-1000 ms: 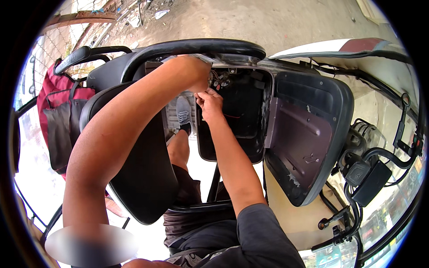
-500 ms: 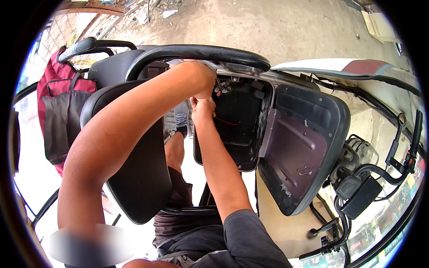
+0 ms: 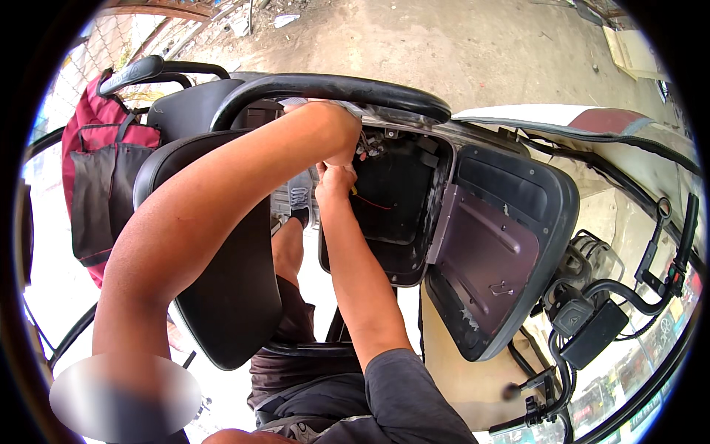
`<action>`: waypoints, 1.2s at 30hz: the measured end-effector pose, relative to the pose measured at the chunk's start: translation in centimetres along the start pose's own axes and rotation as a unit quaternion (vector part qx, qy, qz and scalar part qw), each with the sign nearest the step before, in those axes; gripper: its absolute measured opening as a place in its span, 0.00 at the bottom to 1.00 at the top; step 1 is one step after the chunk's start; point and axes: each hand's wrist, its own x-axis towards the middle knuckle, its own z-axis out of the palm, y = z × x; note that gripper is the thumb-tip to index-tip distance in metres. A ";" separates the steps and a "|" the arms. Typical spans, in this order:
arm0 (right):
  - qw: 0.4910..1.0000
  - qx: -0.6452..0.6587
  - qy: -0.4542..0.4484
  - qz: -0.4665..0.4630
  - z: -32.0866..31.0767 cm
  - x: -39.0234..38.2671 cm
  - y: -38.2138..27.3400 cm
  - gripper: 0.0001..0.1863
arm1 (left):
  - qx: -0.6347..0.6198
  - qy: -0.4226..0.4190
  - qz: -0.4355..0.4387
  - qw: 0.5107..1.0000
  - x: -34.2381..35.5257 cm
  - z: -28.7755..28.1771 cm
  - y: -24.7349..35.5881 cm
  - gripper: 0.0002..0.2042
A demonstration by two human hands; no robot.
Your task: The person secures a white bar to the top of a three-wheeled vehicle using straps, then removes a pink cover from the seat. They open the seat compartment, remove a small rectangular device, and manipulate wires inside the compartment. The person then walks through a cluttered workshop area.
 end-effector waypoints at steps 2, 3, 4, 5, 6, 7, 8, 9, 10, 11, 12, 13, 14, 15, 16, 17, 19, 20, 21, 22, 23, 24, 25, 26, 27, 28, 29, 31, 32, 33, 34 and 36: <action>0.996 0.058 -0.061 0.036 -0.7 1.1 0.0 0.16 | 0.004 0.003 0.000 1.000 -0.2 -0.2 0.0 0.25; 0.995 0.058 -0.064 0.040 -0.6 1.0 -0.2 0.16 | 0.003 0.005 0.000 1.000 -0.3 -0.3 0.0 0.25; 0.995 0.055 -0.066 0.046 -0.1 0.3 -0.6 0.17 | -0.001 0.010 -0.001 1.000 -0.2 0.0 -0.1 0.25; 0.998 0.024 -0.042 0.037 0.4 -0.6 -0.9 0.17 | -0.005 0.016 -0.003 1.000 -0.1 0.2 -0.2 0.26; 1.000 -0.005 -0.017 0.026 0.9 -1.3 -1.4 0.17 | -0.007 0.024 -0.005 1.000 0.0 0.3 -0.1 0.26; 0.999 -0.004 -0.024 0.024 0.7 -1.2 -1.3 0.17 | 0.004 0.025 -0.015 1.000 0.4 0.4 0.0 0.26; 0.999 -0.003 -0.031 0.023 0.7 -1.1 -1.3 0.16 | 0.014 0.025 -0.026 0.999 1.1 0.5 0.1 0.26; 0.999 -0.001 -0.037 0.020 0.6 -1.0 -1.3 0.16 | 0.028 0.035 -0.041 0.998 1.9 0.8 0.6 0.26; 0.999 -0.002 -0.034 0.021 0.6 -0.9 -1.4 0.16 | 0.040 0.043 -0.056 0.997 2.6 1.1 0.9 0.27; 0.999 -0.004 -0.030 0.022 0.6 -0.9 -1.4 0.16 | 0.053 0.058 -0.076 0.994 3.4 1.7 1.4 0.27; 0.999 -0.006 -0.026 0.024 0.8 -1.0 -1.5 0.15 | 0.044 0.064 -0.074 0.994 3.1 1.7 1.4 0.25; 0.999 0.004 -0.028 0.016 1.0 -1.2 -1.6 0.15 | 0.035 0.069 -0.071 0.994 2.8 1.6 1.3 0.24; 0.999 0.014 -0.031 0.009 1.2 -1.4 -1.7 0.14 | 0.005 0.066 -0.046 0.997 2.6 1.2 0.8 0.21; 0.999 0.024 -0.033 0.002 1.2 -1.6 -1.6 0.14 | -0.025 0.062 -0.021 0.998 1.8 0.7 0.3 0.19; 0.999 0.015 -0.034 0.002 1.3 -1.7 -1.7 0.13 | -0.032 0.054 -0.011 0.998 1.1 0.4 0.0 0.19; 0.999 0.007 -0.036 0.002 1.3 -1.8 -1.8 0.13 | -0.038 0.046 -0.001 0.998 0.5 0.1 -0.2 0.19; 0.999 -0.008 -0.044 0.008 1.1 -2.1 -1.9 0.12 | -0.032 0.039 -0.014 0.999 -0.5 0.2 -0.2 0.22; 0.999 -0.015 -0.050 0.014 0.9 -2.4 -1.9 0.12 | -0.019 0.041 -0.037 0.998 -1.1 0.6 0.1 0.24; 0.999 -0.018 -0.049 0.011 0.4 -2.1 -2.3 0.11 | 0.002 0.047 -0.051 0.998 -1.6 0.2 0.6 0.27; 0.999 -0.020 -0.042 0.010 -0.1 -1.7 -2.7 0.12 | 0.001 0.043 -0.048 0.998 -2.0 -0.5 1.0 0.26; 0.999 -0.023 -0.035 0.008 -0.6 -1.4 -3.0 0.12 | -0.001 0.040 -0.044 0.998 -2.4 -1.4 1.4 0.25; 0.999 -0.028 -0.036 0.016 -0.6 -1.7 -2.9 0.12 | -0.012 0.046 -0.042 0.998 -2.5 -1.2 1.3 0.25; 0.998 -0.036 -0.043 0.023 -0.6 -2.0 -3.0 0.13 | -0.023 0.053 -0.039 0.998 -2.7 -1.1 1.2 0.25; 0.997 -0.044 -0.049 0.029 -0.7 -2.3 -3.1 0.13 | -0.035 0.076 -0.028 0.996 -2.2 -0.2 0.7 0.26; 0.997 -0.052 -0.054 0.033 -0.7 -2.4 -3.2 0.14 | -0.045 0.100 -0.015 0.994 -2.1 0.3 0.3 0.28; 0.997 -0.053 -0.053 0.034 -0.8 -2.4 -3.2 0.14 | -0.051 0.101 -0.015 0.994 -1.9 0.3 0.4 0.28; 0.997 -0.055 -0.051 0.034 -0.8 -2.5 -3.3 0.14 | -0.056 0.101 -0.015 0.993 -1.8 0.3 0.4 0.29; 0.996 -0.058 -0.052 0.037 -0.9 -2.4 -3.3 0.15 | -0.065 0.090 -0.027 0.993 -1.3 0.4 0.5 0.31; 0.996 -0.061 -0.054 0.037 -1.0 -2.4 -3.3 0.15 | -0.069 0.081 -0.038 0.994 -0.9 0.4 0.7 0.32; 0.996 -0.063 -0.057 0.036 -1.1 -2.3 -3.4 0.15 | -0.072 0.072 -0.050 0.994 -1.1 0.4 0.9 0.33; 0.996 -0.062 -0.055 0.036 -1.1 -2.3 -3.5 0.15 | -0.075 0.092 -0.041 0.992 -1.3 0.4 0.9 0.31; 0.996 -0.061 -0.050 0.034 -1.0 -2.6 -3.6 0.15 | -0.081 0.130 -0.022 0.988 -1.8 0.6 0.7 0.29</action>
